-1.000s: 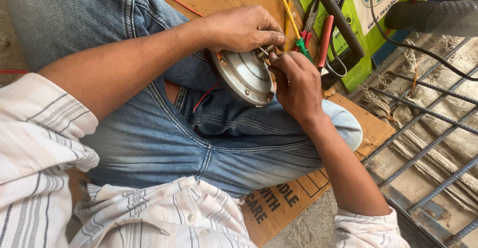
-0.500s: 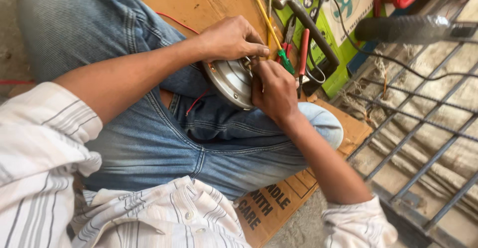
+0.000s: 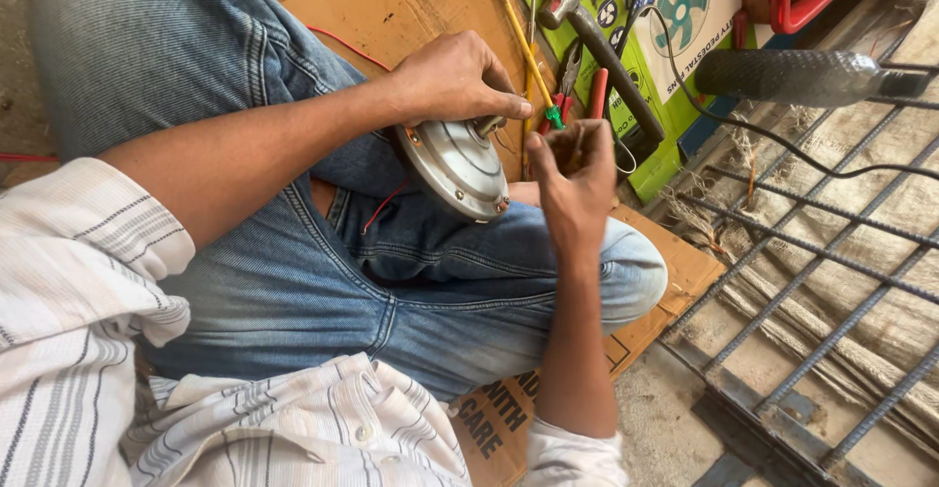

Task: The person sits on the floor and uses a screwdriver to manipulate wires inside a circular metal electrical fixture. They adjust the internal components and wires, then place a small white electrical component onto the fixture.

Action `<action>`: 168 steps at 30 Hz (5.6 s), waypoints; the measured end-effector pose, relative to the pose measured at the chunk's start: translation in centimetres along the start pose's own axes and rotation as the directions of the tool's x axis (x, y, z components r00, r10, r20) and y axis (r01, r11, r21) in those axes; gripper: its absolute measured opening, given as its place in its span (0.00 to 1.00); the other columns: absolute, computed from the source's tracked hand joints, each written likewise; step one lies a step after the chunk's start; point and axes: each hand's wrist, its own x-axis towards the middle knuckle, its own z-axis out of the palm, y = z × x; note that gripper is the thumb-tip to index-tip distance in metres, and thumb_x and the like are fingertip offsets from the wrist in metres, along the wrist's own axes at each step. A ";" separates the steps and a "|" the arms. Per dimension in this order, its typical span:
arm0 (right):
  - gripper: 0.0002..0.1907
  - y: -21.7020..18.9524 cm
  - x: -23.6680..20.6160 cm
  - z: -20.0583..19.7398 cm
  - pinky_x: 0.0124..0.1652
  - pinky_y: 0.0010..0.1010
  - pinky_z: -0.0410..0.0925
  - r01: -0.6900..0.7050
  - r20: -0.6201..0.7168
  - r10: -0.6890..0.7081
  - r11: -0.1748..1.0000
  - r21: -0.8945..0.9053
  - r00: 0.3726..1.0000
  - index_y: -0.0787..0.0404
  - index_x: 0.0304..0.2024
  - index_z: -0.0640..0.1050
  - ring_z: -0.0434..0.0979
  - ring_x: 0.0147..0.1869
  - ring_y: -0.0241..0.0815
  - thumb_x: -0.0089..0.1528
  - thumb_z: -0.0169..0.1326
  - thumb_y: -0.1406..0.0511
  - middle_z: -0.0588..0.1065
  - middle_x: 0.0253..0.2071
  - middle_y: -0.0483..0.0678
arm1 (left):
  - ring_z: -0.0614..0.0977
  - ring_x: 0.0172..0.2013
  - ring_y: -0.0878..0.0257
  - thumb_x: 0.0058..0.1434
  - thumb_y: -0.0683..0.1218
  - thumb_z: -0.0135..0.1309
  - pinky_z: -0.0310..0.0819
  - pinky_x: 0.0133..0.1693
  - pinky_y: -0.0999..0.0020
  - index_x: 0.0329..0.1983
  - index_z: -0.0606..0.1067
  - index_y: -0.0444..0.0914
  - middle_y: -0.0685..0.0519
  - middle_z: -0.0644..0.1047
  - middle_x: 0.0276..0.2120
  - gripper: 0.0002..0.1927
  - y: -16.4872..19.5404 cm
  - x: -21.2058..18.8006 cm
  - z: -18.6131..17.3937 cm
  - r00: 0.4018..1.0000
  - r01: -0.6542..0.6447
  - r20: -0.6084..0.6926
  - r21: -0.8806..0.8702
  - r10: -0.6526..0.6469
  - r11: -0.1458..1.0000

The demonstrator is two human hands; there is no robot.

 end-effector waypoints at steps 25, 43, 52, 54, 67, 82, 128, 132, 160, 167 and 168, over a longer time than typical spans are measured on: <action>0.20 1.4 0.5 4.3 0.45 0.32 0.69 -0.168 -0.224 0.077 0.890 -0.424 0.972 0.64 0.43 0.70 0.78 0.39 0.41 0.55 0.64 0.64 0.77 0.34 0.48 | 0.86 0.31 0.58 0.53 0.64 0.61 0.79 0.38 0.62 0.37 0.87 0.43 0.47 0.85 0.30 0.23 0.2 -0.1 0.3 1.000 0.018 -0.001 -0.005 -0.018 1.000; 0.25 1.0 -0.8 5.7 0.43 0.25 0.70 -0.004 -0.242 -0.072 0.954 -0.300 0.968 0.64 0.48 0.65 0.77 0.40 0.35 0.59 0.67 0.67 0.76 0.36 0.47 | 0.86 0.31 0.62 0.58 0.62 0.59 0.78 0.39 0.64 0.41 0.86 0.44 0.51 0.85 0.31 0.20 0.0 0.4 -0.1 0.997 -0.004 0.080 0.021 0.002 1.000; 0.18 0.7 -0.8 4.7 0.40 0.28 0.72 0.070 -0.102 -0.120 0.915 -0.396 0.988 0.65 0.47 0.65 0.79 0.36 0.36 0.62 0.62 0.69 0.79 0.35 0.49 | 0.86 0.33 0.59 0.58 0.62 0.59 0.77 0.38 0.63 0.42 0.85 0.44 0.49 0.85 0.32 0.20 -0.3 0.4 -0.1 0.997 -0.027 0.068 0.019 0.025 0.999; 0.18 1.0 -0.8 5.2 0.35 0.31 0.71 0.034 -0.167 -0.140 0.855 -0.517 0.976 0.65 0.44 0.67 0.77 0.32 0.39 0.60 0.64 0.68 0.78 0.31 0.50 | 0.86 0.34 0.59 0.58 0.62 0.59 0.78 0.39 0.63 0.41 0.86 0.44 0.49 0.85 0.32 0.20 -0.6 0.5 0.0 0.998 -0.032 0.055 0.006 0.032 0.999; 0.18 2.0 -1.0 5.4 0.40 0.29 0.72 0.037 -0.207 -0.108 0.947 -0.320 0.972 0.65 0.45 0.67 0.77 0.37 0.39 0.60 0.63 0.69 0.77 0.36 0.49 | 0.87 0.36 0.58 0.57 0.61 0.60 0.79 0.41 0.62 0.43 0.85 0.43 0.47 0.85 0.36 0.21 -0.3 0.4 0.3 0.999 -0.022 0.048 -0.010 0.023 1.000; 0.20 -0.9 -0.8 8.2 0.46 0.46 0.70 0.029 -0.244 -0.245 0.759 -0.650 0.938 0.67 0.48 0.64 0.82 0.44 0.61 0.59 0.58 0.69 0.79 0.38 0.62 | 0.87 0.35 0.57 0.57 0.60 0.60 0.79 0.40 0.61 0.41 0.85 0.41 0.48 0.85 0.34 0.20 -0.3 0.2 0.4 1.000 -0.011 -0.012 -0.006 0.011 1.000; 0.21 -0.7 -1.7 6.1 0.67 0.56 0.45 -0.138 -0.283 -0.001 0.871 -0.471 0.959 0.59 0.46 0.69 0.81 0.41 0.38 0.59 0.67 0.64 0.80 0.37 0.41 | 0.86 0.34 0.58 0.58 0.61 0.59 0.78 0.41 0.61 0.41 0.86 0.43 0.49 0.85 0.33 0.19 -0.2 0.3 0.1 0.999 -0.031 0.031 0.030 0.030 0.999; 0.17 0.9 -2.2 5.5 0.68 0.39 0.32 -0.058 -0.248 -0.050 0.910 -0.410 0.967 0.63 0.45 0.69 0.81 0.46 0.40 0.61 0.65 0.69 0.79 0.39 0.46 | 0.86 0.35 0.59 0.58 0.61 0.59 0.78 0.41 0.61 0.42 0.85 0.44 0.49 0.85 0.34 0.20 -0.2 0.4 0.2 0.998 -0.042 0.040 0.023 0.041 0.999; 0.12 -0.3 -1.4 5.5 0.45 0.20 0.72 0.014 -0.166 -0.060 0.965 -0.264 0.984 0.63 0.47 0.72 0.81 0.43 0.31 0.63 0.60 0.71 0.80 0.41 0.44 | 0.87 0.33 0.58 0.60 0.59 0.56 0.79 0.39 0.60 0.42 0.85 0.43 0.49 0.85 0.31 0.18 -0.1 -0.1 0.1 0.993 -0.112 0.024 0.005 0.112 0.994; 0.12 1.2 -2.6 3.8 0.47 0.22 0.67 0.002 0.071 0.005 0.994 -0.107 0.997 0.64 0.50 0.70 0.73 0.43 0.32 0.66 0.57 0.74 0.74 0.42 0.43 | 0.86 0.33 0.55 0.62 0.60 0.55 0.77 0.38 0.57 0.41 0.85 0.42 0.47 0.84 0.30 0.19 -0.4 0.4 0.3 0.995 -0.089 0.050 0.041 0.087 0.995; 0.12 1.1 -2.7 3.9 0.50 0.22 0.69 0.016 0.068 -0.013 0.999 -0.045 0.998 0.63 0.51 0.70 0.75 0.47 0.31 0.67 0.56 0.73 0.74 0.44 0.42 | 0.86 0.33 0.55 0.62 0.60 0.54 0.77 0.37 0.57 0.41 0.84 0.43 0.47 0.84 0.30 0.19 -0.5 0.5 0.3 0.996 -0.060 0.068 0.034 0.057 0.998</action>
